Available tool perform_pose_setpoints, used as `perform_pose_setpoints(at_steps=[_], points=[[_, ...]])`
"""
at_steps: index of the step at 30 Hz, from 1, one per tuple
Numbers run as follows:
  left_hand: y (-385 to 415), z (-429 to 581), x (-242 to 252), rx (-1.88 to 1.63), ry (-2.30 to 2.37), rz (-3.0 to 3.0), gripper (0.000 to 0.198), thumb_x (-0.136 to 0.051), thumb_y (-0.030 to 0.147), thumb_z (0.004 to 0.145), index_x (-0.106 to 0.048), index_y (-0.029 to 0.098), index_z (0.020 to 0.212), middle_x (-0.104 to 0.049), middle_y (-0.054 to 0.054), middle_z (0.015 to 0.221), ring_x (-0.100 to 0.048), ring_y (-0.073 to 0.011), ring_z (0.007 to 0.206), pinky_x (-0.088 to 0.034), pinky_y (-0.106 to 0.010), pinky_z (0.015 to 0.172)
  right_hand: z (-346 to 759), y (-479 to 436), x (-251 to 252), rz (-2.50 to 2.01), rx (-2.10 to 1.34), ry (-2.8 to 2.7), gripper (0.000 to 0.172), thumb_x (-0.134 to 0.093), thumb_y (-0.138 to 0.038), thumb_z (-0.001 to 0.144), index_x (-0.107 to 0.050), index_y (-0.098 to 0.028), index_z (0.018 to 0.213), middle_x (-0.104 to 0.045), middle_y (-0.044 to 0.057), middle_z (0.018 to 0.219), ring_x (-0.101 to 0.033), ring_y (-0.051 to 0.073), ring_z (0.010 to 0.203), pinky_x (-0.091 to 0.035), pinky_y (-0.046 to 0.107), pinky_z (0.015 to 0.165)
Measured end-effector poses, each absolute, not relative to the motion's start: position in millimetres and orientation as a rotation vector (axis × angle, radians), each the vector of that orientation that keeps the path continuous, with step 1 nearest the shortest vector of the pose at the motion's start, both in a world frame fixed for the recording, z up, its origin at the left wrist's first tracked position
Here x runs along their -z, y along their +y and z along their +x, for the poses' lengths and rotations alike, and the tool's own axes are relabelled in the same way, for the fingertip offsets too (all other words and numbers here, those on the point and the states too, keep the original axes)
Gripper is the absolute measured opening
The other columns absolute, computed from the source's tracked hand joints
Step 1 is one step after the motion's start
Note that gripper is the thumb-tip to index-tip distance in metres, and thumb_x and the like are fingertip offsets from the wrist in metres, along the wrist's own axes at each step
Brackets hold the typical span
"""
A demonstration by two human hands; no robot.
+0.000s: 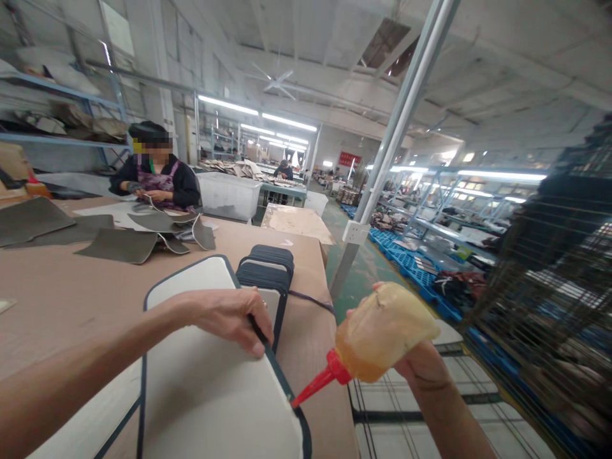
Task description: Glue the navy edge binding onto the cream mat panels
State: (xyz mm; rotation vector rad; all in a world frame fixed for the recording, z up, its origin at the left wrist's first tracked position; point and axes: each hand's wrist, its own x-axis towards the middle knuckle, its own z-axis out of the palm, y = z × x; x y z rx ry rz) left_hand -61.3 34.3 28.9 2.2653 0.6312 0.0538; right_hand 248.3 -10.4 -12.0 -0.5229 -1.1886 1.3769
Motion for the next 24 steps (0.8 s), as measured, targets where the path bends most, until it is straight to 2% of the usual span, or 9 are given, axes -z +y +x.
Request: perform_pose_setpoints(at_steps=[4, 7, 11, 14, 19, 24], points=[[32.7, -60.1, -31.4, -0.046, 0.584, 2.232, 0.026, -0.067, 0.036, 0.081, -0.079, 0.016, 0.093, -0.072, -0.003, 0.075, -0.058, -0.0151, 0.067, -0.041, -0.021, 0.059, 251.3, -12.5, 12.2, -0.455, -1.476, -1.228, 0.045, -0.081, -0.043, 0.069, -0.067, -0.034, 0.112, -0.073, 0.004, 0.1, -0.07, 0.031, 0.092, -0.053, 0.047, 0.087], [31.7, -60.3, -32.2, -0.043, 0.569, 2.227, 0.026, -0.067, 0.036, 0.081, -0.079, 0.015, 0.092, -0.072, -0.004, 0.075, -0.056, -0.0152, 0.068, -0.041, -0.021, 0.06, 252.9, -16.9, 10.3, -0.38, -1.5, -1.244, 0.039, -0.078, -0.041, 0.074, -0.067, -0.036, 0.111, -0.073, 0.003, 0.101, -0.07, 0.03, 0.092, -0.052, 0.048, 0.088], [30.0, -61.7, -31.0, -0.061, 0.57, 2.182, 0.029, -0.068, 0.04, 0.081, -0.08, 0.016, 0.091, -0.07, -0.003, 0.071, -0.054, -0.0141, 0.063, -0.04, -0.02, 0.058, 249.0, -32.0, 1.3, -0.415, -1.471, -1.219, 0.045, -0.081, -0.047, 0.069, -0.067, -0.035, 0.11, -0.075, 0.002, 0.095, -0.071, 0.029, 0.087, -0.053, 0.047, 0.086], [27.9, -63.1, -30.1, -0.068, 0.589, 2.145, 0.032, -0.067, 0.044, 0.081, -0.08, 0.016, 0.09, -0.07, -0.003, 0.069, -0.053, -0.0142, 0.06, -0.039, -0.021, 0.056, 242.2, -45.5, -8.1, -0.536, -1.432, -1.112, 0.044, -0.083, -0.048, 0.064, -0.07, -0.033, 0.103, -0.074, 0.0, 0.087, -0.071, 0.028, 0.086, -0.052, 0.046, 0.089], [25.7, -67.1, -30.1, -0.088, 0.607, 2.164, 0.031, -0.066, 0.043, 0.081, -0.08, 0.017, 0.089, -0.07, -0.003, 0.073, -0.053, -0.0155, 0.065, -0.042, -0.022, 0.061, 235.1, -53.4, -15.1, -0.651, -1.304, -0.99, 0.052, -0.09, -0.051, 0.049, -0.073, -0.032, 0.095, -0.074, 0.002, 0.084, -0.071, 0.034, 0.088, -0.053, 0.049, 0.089], [26.2, -75.4, -28.6, -0.115, 0.682, 2.154, 0.031, -0.065, 0.043, 0.081, -0.078, 0.015, 0.083, -0.06, -0.002, 0.066, -0.048, -0.0152, 0.063, -0.037, -0.022, 0.057, 243.8, -50.8, -1.6, -0.615, -1.293, -0.951, 0.05, -0.086, -0.054, 0.056, -0.071, -0.034, 0.099, -0.074, 0.0, 0.086, -0.072, 0.03, 0.083, -0.053, 0.046, 0.089]])
